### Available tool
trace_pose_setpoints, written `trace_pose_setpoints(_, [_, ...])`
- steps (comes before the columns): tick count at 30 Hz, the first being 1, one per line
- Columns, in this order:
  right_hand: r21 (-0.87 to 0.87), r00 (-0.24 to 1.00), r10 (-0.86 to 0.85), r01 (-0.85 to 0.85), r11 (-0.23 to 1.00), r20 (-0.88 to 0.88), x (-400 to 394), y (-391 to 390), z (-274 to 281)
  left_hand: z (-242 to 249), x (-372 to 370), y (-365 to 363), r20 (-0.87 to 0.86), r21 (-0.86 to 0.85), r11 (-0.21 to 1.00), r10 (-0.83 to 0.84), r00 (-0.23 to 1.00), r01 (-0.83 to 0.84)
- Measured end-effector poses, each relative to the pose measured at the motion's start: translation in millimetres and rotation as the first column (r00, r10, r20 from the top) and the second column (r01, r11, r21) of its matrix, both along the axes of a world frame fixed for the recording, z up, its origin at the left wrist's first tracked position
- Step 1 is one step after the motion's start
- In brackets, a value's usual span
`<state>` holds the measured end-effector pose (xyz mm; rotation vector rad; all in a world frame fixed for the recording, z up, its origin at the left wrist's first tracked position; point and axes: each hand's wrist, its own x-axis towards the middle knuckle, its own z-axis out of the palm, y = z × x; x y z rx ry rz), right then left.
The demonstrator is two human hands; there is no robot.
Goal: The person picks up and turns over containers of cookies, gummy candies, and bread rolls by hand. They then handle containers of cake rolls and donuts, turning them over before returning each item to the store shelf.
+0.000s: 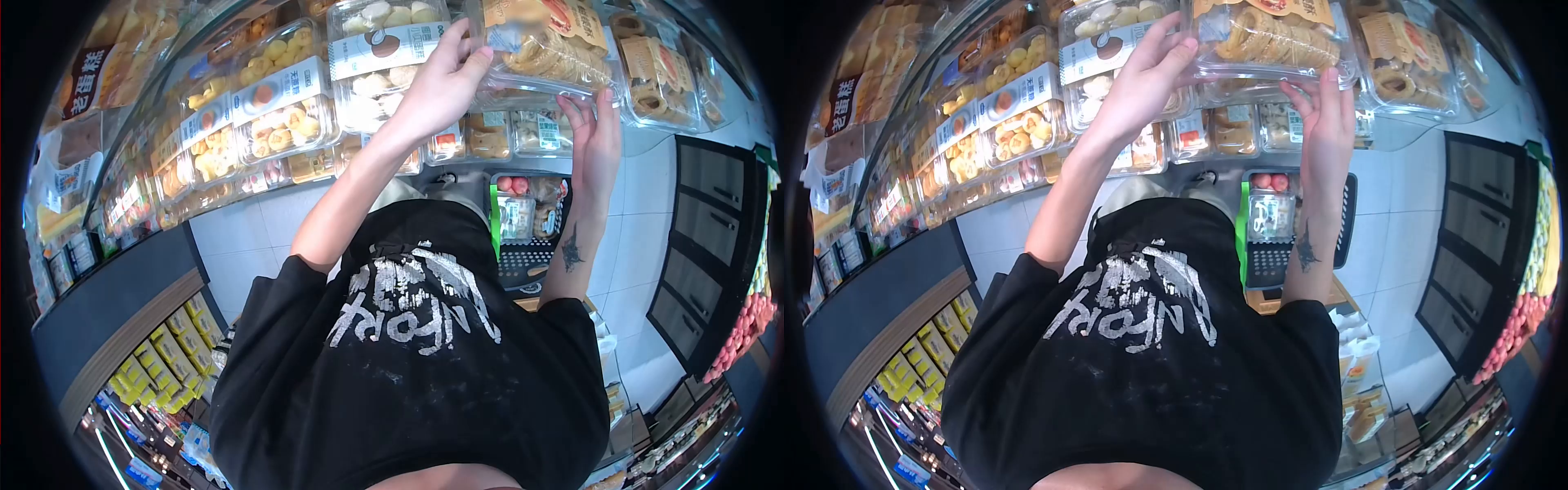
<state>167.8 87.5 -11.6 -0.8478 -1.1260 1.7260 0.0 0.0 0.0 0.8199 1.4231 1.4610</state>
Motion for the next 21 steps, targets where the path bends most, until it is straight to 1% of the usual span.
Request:
trace_pose_setpoints(2, [-0.017,0.998,-0.061,0.062,0.998,0.031,-2,-5,0,-6,0,-7,-0.123,0.001,1.000,-0.017,0.992,0.017])
trace_pose_setpoints(3, [-0.009,0.994,-0.093,0.094,0.996,0.066,1,6,-5,-17,5,3,-0.055,-0.007,1.000,-0.023,0.998,0.022])
trace_pose_setpoints(5, [-0.015,0.983,-0.152,0.155,0.988,0.107,-1,3,-6,-20,10,1,0.052,-0.043,0.998,-0.032,0.998,0.034])
trace_pose_setpoints(6, [-0.005,0.981,-0.166,0.167,0.986,0.103,-3,2,-6,-22,10,2,0.052,-0.009,0.999,-0.040,0.998,0.041])
trace_pose_setpoints(9, [0.020,0.976,-0.196,0.195,0.981,0.090,-8,-2,-6,-28,8,6,0.037,-0.049,0.999,-0.018,0.999,0.020])
trace_pose_setpoints(10, [0.027,0.977,-0.195,0.194,0.981,0.085,-8,-1,-5,-31,7,7,-0.005,-0.058,0.998,-0.037,0.999,0.036])
trace_pose_setpoints(11, [0.031,0.978,-0.191,0.189,0.981,0.079,-8,0,-6,-30,8,8,0.015,-0.067,0.996,-0.060,0.998,0.060])
trace_pose_setpoints(12, [0.028,0.971,-0.225,0.224,0.974,0.074,-6,2,-13,-26,9,8,0.035,-0.078,0.994,-0.080,0.996,0.082])
trace_pose_setpoints(15, [0.084,0.962,-0.249,0.241,0.967,0.109,-8,-5,-18,-25,11,0,0.104,-0.100,0.988,-0.111,0.988,0.121])
trace_pose_setpoints(16, [0.113,0.942,-0.303,0.289,0.951,0.142,-12,-14,-19,-19,9,-7,0.154,-0.072,0.988,-0.126,0.980,0.138])
trace_pose_setpoints(17, [0.147,0.916,-0.360,0.337,0.930,0.175,-14,-25,-21,-18,7,-16,0.154,-0.111,0.983,-0.127,0.980,0.145])
trace_pose_setpoints(18, [0.189,0.884,-0.421,0.386,0.903,0.206,-16,-37,-23,-13,5,-30,0.259,-0.087,0.989,-0.096,0.961,0.122])
trace_pose_setpoints(19, [0.210,0.859,-0.432,0.385,0.899,0.274,-19,-51,-22,-7,4,-43,0.363,-0.059,0.993,-0.070,0.929,0.098])
trace_pose_setpoints(21, [0.271,0.798,-0.452,0.368,0.889,0.400,-39,-92,-21,-17,-8,-92,0.349,0.018,0.998,-0.057,0.935,0.054])
